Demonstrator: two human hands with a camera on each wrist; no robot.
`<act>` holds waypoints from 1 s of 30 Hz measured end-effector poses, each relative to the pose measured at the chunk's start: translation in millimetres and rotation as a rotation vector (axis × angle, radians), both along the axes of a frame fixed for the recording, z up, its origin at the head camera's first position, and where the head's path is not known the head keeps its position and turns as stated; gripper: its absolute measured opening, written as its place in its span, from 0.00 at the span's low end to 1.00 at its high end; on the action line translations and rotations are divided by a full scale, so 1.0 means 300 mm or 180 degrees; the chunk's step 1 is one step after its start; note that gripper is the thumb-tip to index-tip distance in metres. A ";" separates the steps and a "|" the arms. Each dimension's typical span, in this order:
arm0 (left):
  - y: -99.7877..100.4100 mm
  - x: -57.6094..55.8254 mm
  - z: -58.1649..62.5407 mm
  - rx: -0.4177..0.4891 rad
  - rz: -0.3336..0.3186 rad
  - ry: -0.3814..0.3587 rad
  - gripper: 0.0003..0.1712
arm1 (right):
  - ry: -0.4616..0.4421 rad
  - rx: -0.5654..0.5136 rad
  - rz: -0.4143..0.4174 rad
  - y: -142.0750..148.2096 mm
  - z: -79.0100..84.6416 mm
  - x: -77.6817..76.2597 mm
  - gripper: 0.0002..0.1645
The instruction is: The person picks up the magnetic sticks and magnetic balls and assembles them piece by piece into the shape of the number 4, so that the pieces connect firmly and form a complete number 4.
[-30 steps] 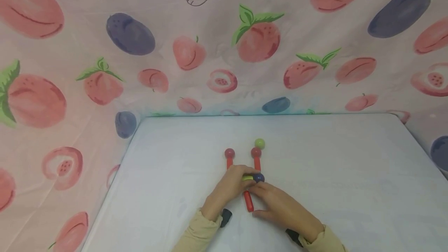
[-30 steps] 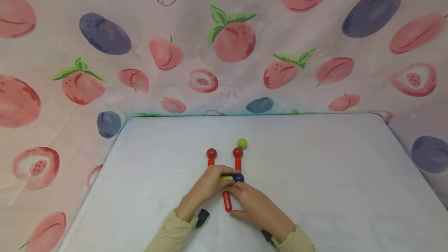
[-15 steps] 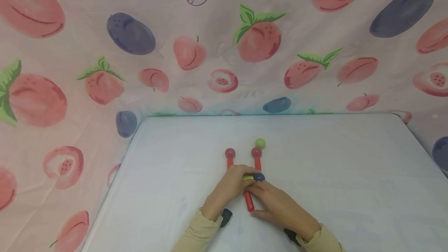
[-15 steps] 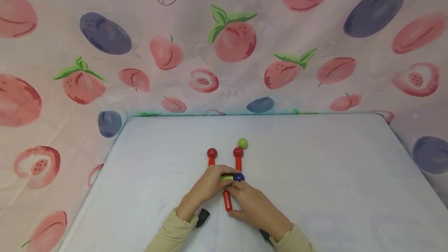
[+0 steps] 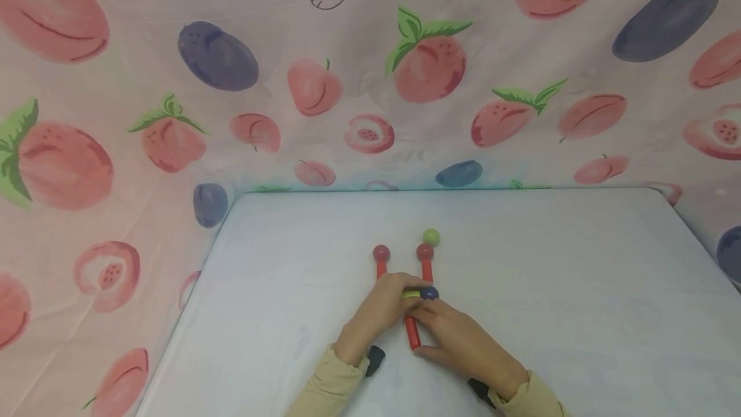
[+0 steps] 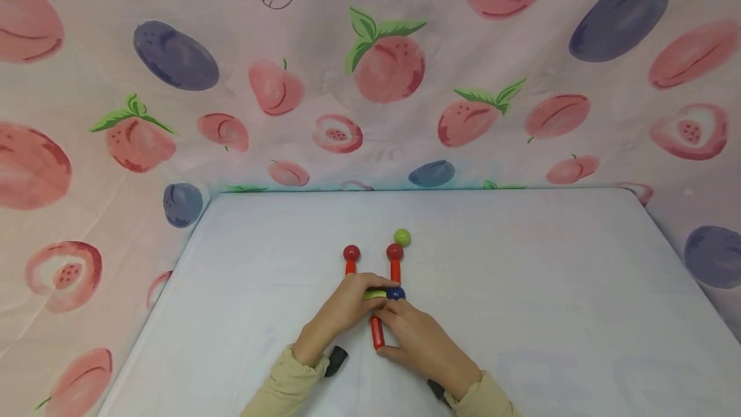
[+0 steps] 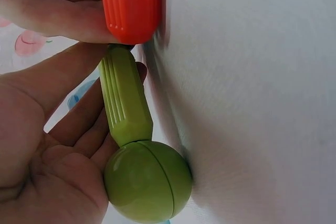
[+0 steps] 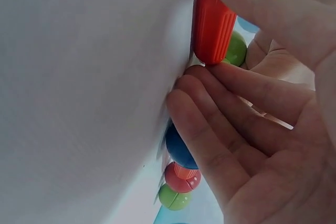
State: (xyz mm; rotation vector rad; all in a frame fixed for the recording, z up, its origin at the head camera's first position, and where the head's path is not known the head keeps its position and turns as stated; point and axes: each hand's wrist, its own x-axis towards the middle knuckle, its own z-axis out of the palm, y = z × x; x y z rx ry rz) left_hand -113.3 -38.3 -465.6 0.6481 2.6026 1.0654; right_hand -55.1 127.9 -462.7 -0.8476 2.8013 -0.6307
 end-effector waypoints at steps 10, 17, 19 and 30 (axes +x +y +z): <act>0.002 0.000 0.000 0.0022 0.0018 -0.0046 0.21 | -0.0012 0.0014 -0.0117 0.010 -0.007 0.002 0.36; 0.003 -0.002 -0.002 0.0036 0.0011 0.0005 0.21 | -0.0033 0.0024 -0.0233 0.017 0.005 -0.003 0.37; 0.004 -0.002 -0.004 0.0038 0.0012 0.0005 0.21 | -0.0037 0.0030 -0.0264 0.020 0.011 -0.004 0.37; 0.003 -0.001 0.000 0.0059 0.0001 0.0051 0.20 | -0.0029 0.0031 -0.0414 0.049 0.031 -0.004 0.35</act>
